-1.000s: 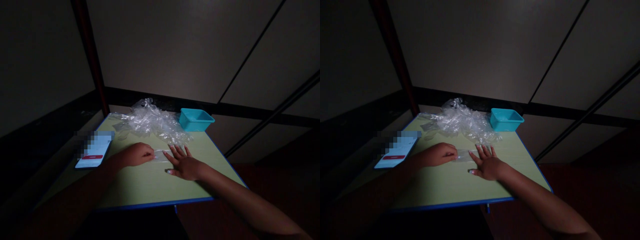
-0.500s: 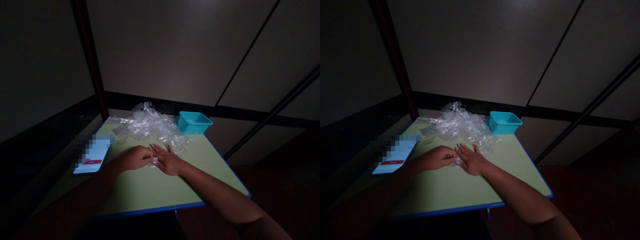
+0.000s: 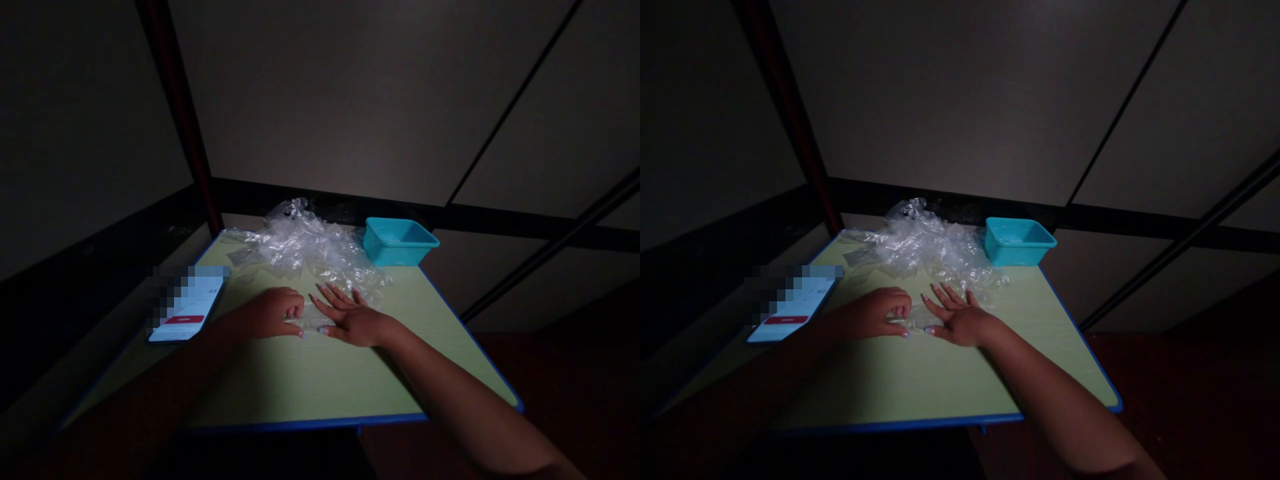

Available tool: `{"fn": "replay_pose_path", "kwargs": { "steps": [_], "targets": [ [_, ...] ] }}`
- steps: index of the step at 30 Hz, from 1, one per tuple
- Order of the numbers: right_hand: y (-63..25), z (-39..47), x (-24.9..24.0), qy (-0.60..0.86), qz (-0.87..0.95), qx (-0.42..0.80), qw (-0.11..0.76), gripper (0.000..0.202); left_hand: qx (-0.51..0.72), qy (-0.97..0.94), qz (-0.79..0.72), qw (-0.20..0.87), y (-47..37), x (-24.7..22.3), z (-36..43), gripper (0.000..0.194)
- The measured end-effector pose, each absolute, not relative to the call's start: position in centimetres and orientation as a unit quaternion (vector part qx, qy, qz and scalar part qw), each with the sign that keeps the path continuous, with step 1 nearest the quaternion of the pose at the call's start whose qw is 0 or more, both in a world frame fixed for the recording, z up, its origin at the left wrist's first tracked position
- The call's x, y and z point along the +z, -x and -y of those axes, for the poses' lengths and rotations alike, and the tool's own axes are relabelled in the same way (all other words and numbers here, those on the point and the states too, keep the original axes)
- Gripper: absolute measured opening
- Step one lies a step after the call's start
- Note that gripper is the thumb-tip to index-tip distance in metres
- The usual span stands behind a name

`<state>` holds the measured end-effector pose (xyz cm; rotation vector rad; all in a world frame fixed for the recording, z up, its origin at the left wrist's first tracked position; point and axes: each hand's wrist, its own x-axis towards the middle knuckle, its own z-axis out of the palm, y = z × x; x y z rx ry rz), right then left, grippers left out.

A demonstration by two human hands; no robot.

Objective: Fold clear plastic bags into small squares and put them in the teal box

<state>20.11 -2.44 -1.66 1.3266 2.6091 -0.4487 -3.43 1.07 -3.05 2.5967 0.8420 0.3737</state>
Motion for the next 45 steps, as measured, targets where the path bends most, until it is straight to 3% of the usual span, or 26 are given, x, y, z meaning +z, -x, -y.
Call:
{"fn": "replay_pose_path", "kwargs": {
  "steps": [6,13,20,30,38,45],
  "targets": [
    [-20.8,2.2,-1.5,-0.449,-0.875,-0.166,0.063,0.080,0.115,-0.918,-0.292,0.244,3.8,-2.7,-1.5,0.013],
    [-19.4,2.1,-3.4,-0.452,-0.881,-0.133,-0.049,0.065,0.097,-0.903,-0.314,0.277,3.5,-2.4,-1.1,0.013],
    [-19.2,2.1,-3.6,-0.441,-0.888,-0.130,-0.026,0.074,0.074,-0.879,-0.353,0.311,4.1,-1.8,-1.5,0.020],
    [-19.0,2.1,-3.6,-0.443,-0.889,-0.114,-0.007,0.076,0.006,-0.915,-0.287,0.284,5.8,-1.1,-2.1,0.009],
    [-19.1,2.0,-3.6,-0.441,-0.890,-0.118,-0.006,0.081,0.030,-0.890,-0.339,0.303,5.3,-0.6,-1.4,0.028],
    [-18.9,2.1,-3.4,-0.447,-0.886,-0.122,-0.001,0.081,-0.027,-0.876,-0.363,0.316,4.9,-0.5,-1.3,0.018]
  ]
}}
